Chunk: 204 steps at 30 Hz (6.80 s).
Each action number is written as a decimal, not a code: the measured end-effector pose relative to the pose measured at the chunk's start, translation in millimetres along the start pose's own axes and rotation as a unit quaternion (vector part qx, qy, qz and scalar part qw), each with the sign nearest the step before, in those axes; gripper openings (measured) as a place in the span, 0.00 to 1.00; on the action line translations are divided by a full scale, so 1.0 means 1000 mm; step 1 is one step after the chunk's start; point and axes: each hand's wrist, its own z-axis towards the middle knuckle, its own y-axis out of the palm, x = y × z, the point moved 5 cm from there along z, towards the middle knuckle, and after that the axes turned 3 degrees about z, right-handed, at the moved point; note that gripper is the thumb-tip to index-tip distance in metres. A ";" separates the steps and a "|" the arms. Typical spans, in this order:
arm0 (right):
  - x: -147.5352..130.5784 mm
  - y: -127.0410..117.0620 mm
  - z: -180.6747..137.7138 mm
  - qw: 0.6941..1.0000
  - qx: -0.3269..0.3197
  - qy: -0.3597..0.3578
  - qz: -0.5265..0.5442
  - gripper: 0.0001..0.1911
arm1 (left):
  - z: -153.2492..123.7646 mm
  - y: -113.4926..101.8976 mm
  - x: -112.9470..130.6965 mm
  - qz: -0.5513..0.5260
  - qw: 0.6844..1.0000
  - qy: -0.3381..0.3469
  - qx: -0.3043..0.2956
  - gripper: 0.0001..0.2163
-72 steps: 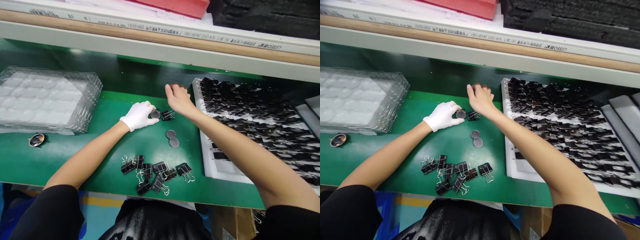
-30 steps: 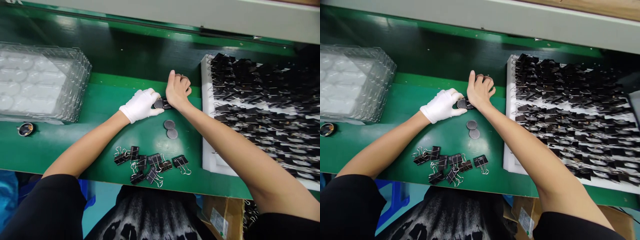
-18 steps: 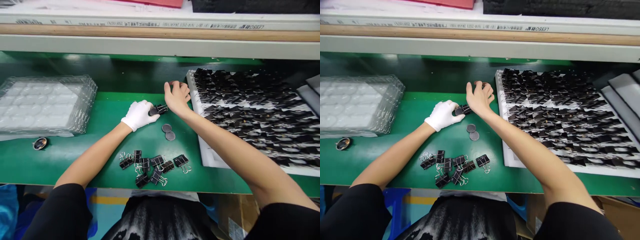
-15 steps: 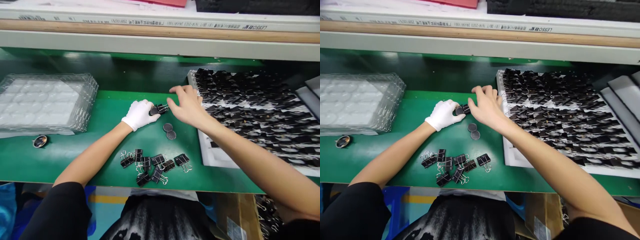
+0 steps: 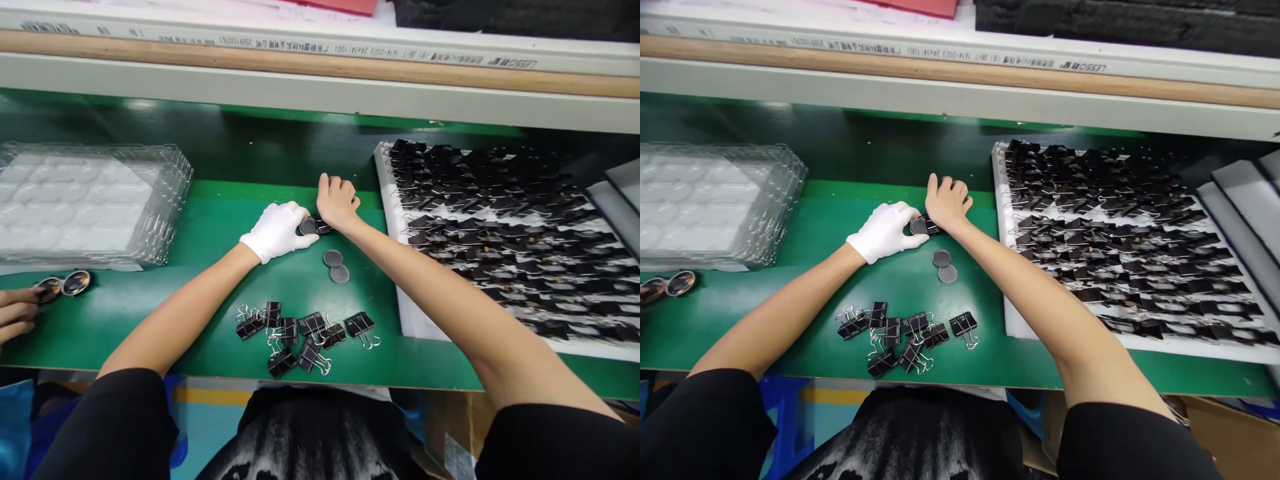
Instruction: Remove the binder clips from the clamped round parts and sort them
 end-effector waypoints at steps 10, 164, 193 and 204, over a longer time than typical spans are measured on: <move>0.014 0.006 0.010 0.999 0.038 -0.004 0.032 0.31 | 0.002 0.003 0.000 -0.014 1.000 0.005 -0.020 0.20; -0.008 0.001 -0.088 0.930 -0.106 -0.016 0.351 0.11 | 0.003 -0.015 -0.043 -0.274 0.902 -0.264 0.205 0.31; -0.024 0.017 -0.081 0.895 -0.090 -0.029 0.436 0.12 | -0.008 -0.021 -0.060 -0.394 0.795 -0.337 0.316 0.31; -0.015 -0.020 -0.102 0.926 -0.067 -0.117 0.353 0.09 | -0.021 -0.037 -0.038 -0.387 0.871 -0.192 0.234 0.26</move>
